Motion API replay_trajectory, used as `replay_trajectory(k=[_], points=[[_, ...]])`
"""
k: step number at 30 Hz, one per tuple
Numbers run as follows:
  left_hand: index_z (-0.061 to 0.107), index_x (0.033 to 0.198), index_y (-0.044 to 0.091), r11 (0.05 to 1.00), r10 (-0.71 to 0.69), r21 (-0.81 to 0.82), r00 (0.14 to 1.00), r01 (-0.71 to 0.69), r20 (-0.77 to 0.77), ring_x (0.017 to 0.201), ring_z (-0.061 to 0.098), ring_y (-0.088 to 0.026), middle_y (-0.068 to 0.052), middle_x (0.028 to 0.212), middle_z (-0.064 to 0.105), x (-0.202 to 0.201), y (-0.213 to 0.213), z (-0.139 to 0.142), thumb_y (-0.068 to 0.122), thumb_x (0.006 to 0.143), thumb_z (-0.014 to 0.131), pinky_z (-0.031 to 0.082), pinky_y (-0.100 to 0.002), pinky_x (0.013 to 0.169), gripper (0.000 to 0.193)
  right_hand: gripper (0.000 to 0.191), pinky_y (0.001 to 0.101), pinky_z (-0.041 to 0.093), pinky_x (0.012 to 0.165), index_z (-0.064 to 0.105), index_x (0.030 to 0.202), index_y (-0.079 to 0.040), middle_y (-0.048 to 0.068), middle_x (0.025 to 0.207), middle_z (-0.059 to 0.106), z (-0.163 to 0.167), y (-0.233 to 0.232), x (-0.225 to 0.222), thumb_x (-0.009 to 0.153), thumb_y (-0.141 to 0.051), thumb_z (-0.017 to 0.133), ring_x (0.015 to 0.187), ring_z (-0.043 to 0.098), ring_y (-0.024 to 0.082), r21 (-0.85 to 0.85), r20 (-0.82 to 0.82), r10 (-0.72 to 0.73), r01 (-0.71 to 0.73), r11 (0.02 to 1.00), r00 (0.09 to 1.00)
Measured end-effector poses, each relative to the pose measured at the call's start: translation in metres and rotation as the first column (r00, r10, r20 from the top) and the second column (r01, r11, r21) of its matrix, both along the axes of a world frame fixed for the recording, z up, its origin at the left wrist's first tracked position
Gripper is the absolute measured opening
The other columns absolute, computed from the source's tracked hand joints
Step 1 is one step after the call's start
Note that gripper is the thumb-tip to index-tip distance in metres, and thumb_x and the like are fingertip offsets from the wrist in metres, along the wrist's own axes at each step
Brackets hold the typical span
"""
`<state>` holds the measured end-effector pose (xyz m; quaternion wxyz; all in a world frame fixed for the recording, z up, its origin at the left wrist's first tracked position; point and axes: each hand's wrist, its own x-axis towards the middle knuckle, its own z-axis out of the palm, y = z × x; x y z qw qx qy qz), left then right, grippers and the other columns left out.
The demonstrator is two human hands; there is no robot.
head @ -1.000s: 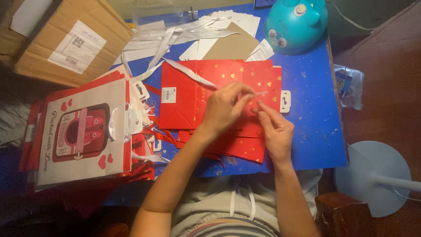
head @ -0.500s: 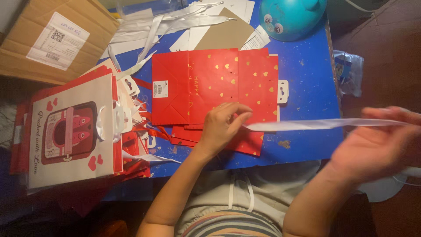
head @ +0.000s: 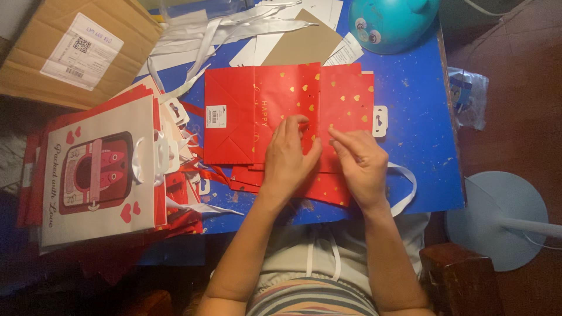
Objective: The person threads white ribbons through the handle slots of red paper gift bags, pulls the ribbons through, and stacks the finished bags. The person handles multiple bags and ribbons, working at a blue table.
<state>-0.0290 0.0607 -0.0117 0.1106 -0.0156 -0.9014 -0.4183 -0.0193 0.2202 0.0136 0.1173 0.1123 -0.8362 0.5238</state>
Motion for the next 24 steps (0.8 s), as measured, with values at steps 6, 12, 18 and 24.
replay_trajectory(k=[6, 12, 18, 24], points=[[0.057, 0.123, 0.002, 0.853, -0.141, 0.522, 0.959, -0.008, 0.245, 0.076, 0.066, -0.011, -0.007, 0.091, 0.065, 0.029, -0.013, -0.001, 0.011, 0.089, 0.073, 0.057, -0.025, 0.063, 0.038, 0.014, 0.0335, 0.051, 0.078, 0.077, 0.103, -0.004, 0.010, 0.090, 0.072, -0.013, -0.008, 0.000, 0.089, -0.005, 0.078, 0.085, 0.066, 0.023, 0.074, 0.051, -0.044, 0.040, 0.996, 0.998], [0.064, 0.106, 0.002, 0.881, -0.117, 0.469, 0.933, -0.061, 0.341, 0.064, 0.065, -0.007, -0.004, 0.077, 0.068, 0.046, -0.012, -0.006, 0.012, 0.094, 0.068, 0.053, -0.023, 0.058, 0.017, 0.010, 0.0331, 0.052, 0.080, 0.074, 0.099, -0.005, 0.009, 0.092, 0.070, -0.018, -0.001, 0.006, 0.089, -0.006, 0.078, 0.087, 0.066, 0.023, -0.071, 0.103, 0.025, -0.018, 0.997, 0.994], [0.064, 0.098, 0.001, 0.846, -0.129, 0.527, 0.926, -0.085, 0.355, 0.061, 0.057, -0.004, -0.001, 0.070, 0.066, 0.051, -0.015, -0.015, 0.014, 0.097, 0.065, 0.046, -0.024, 0.053, 0.013, 0.013, 0.0363, 0.051, 0.082, 0.073, 0.093, -0.004, 0.012, 0.102, 0.058, -0.019, 0.002, 0.010, 0.082, -0.005, 0.079, 0.095, 0.061, 0.026, 0.026, 0.147, 0.151, -0.156, 0.987, 0.978], [0.065, 0.100, 0.001, 0.839, -0.118, 0.538, 0.938, -0.082, 0.327, 0.066, 0.050, -0.002, -0.001, 0.075, 0.063, 0.055, -0.015, -0.020, 0.013, 0.100, 0.066, 0.040, -0.022, 0.055, 0.012, 0.014, 0.0412, 0.047, 0.088, 0.069, 0.088, -0.003, 0.011, 0.103, 0.061, -0.015, -0.002, 0.014, 0.078, -0.006, 0.079, 0.099, 0.060, 0.031, 0.179, 0.061, 0.143, -0.152, 0.972, 0.988]])
